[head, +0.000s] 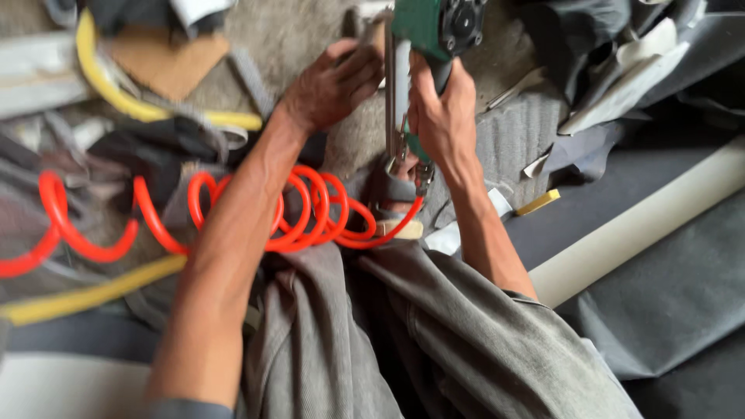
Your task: The person wraps pieces of wood with fabric, securing the fabric by hand and then using a pneumatic stapler to fasten it to the wood.
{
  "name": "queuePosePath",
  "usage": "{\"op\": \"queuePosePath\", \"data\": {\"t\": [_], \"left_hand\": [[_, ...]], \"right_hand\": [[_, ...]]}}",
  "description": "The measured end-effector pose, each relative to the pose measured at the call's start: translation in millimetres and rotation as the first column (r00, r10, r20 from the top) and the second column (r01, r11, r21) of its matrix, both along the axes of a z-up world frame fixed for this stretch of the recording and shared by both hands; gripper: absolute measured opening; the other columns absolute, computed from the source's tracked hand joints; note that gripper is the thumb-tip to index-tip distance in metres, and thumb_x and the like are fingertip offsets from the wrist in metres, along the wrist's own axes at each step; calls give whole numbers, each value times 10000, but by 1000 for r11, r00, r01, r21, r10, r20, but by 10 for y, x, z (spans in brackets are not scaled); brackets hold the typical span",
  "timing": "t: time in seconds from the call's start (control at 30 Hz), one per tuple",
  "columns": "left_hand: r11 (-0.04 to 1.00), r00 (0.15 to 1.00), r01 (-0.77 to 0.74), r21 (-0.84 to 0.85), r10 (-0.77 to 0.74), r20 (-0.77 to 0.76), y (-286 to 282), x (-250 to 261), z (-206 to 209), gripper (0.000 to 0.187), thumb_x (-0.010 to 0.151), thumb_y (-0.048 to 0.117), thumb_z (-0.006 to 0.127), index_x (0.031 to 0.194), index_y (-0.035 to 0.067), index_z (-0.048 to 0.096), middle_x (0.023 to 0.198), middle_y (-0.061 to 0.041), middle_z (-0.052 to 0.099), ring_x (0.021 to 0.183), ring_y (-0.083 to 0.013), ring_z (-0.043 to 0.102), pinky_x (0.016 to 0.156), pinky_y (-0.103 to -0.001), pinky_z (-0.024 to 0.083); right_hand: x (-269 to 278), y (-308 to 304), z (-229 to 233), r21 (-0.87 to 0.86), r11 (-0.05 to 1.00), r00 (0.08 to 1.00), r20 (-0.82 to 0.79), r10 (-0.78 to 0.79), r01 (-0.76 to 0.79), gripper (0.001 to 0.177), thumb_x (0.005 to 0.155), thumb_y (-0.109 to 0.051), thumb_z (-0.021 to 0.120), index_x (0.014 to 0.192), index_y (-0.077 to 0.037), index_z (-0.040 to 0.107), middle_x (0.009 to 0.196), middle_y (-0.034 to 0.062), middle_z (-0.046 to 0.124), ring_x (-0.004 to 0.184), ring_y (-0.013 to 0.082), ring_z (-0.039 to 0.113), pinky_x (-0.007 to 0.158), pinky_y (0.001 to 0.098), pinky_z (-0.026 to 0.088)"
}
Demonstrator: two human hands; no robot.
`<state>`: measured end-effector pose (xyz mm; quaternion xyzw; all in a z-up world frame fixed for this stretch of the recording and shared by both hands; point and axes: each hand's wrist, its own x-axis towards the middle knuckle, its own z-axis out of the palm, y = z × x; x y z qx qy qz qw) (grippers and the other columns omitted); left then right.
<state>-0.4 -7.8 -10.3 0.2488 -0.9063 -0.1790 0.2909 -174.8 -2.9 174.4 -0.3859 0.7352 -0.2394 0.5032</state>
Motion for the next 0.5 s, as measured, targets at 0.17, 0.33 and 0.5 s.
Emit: {"op": "queuePosePath", "data": {"t": [0.17,0.33,0.5], "left_hand": [[983,994,-68,-168,82,76,18,50,191,331,996,187,636,1322,142,678,1413,17,651,1434,-151,511,1237,-404,302],[916,983,-185,357,164,88,-56,-69,402,891,952,467,823,1615,45,406,1556,-208,390,1428,-405,383,1189,-565,259],[858,965,-254,446,196,173,-248,-475,485,1142,653,391,910,1568,45,321,1466,-227,370,1364,-435,411,1133,-621,301]], "right_hand": [[-120,154,-47,1,995,992,74,-101,101,276,1097,-304,578,1097,-30,606,669,-7,525,523,85,538,453,270,453],[-609,394,-43,6,933,920,169,-354,359,295,1053,-335,599,1106,-46,623,684,-4,525,513,105,507,465,291,427],[-1191,853,-241,152,734,630,419,-654,662,303,1086,-376,619,1084,-75,585,699,-41,454,564,90,449,528,276,415]]}}
